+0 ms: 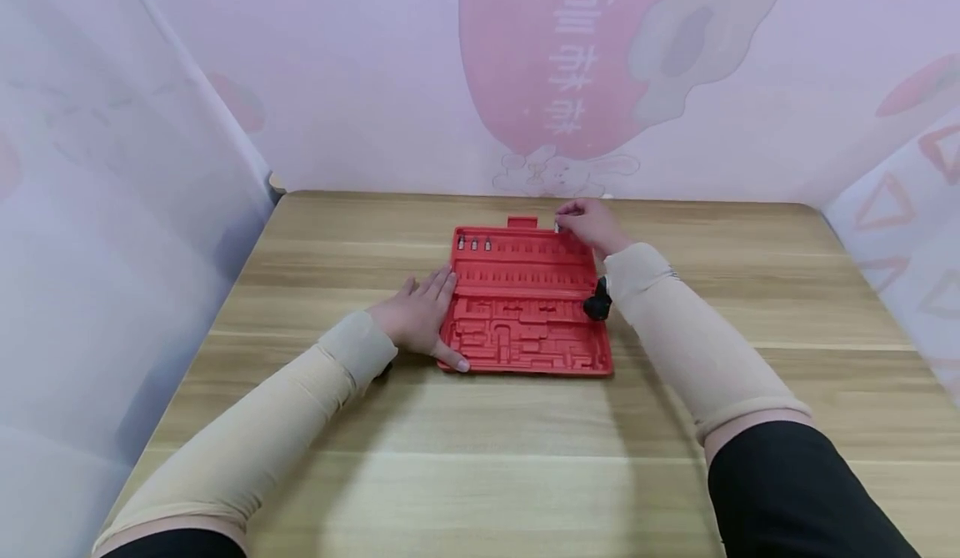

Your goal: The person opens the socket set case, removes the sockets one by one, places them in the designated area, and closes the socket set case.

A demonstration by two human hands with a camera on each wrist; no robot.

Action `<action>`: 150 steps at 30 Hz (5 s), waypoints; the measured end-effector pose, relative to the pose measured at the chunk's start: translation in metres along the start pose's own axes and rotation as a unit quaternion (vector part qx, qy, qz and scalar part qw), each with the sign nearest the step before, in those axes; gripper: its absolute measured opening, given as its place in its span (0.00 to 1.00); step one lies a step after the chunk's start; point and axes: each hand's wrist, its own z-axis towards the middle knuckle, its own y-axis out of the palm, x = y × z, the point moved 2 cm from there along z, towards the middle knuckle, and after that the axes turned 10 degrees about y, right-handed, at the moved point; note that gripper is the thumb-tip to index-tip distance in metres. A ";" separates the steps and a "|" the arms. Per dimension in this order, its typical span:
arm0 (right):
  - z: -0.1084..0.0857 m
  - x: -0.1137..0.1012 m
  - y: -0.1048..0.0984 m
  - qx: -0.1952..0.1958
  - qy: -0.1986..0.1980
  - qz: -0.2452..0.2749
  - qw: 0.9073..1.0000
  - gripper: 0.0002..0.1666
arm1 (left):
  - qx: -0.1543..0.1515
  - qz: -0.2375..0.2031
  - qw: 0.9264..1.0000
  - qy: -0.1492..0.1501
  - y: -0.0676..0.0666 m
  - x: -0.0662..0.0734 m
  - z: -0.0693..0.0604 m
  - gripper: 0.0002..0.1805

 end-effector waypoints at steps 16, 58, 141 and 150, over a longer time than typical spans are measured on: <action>-0.001 0.023 -0.055 -0.003 0.020 0.023 1.000 0.23 | -0.002 -0.002 1.000 0.002 0.000 -0.005 0.004 0.80; 0.002 0.096 -0.110 0.002 0.091 -0.068 0.994 0.22 | 0.007 0.001 1.000 0.001 -0.004 -0.008 0.003 0.80; 0.010 -0.042 0.096 -0.017 0.032 0.000 0.999 0.19 | -0.012 -0.001 1.000 0.000 -0.010 -0.003 0.012 0.80; 0.001 -0.037 0.096 0.011 -0.005 -0.043 0.999 0.12 | -0.019 -0.003 1.000 0.001 -0.010 -0.004 0.012 0.80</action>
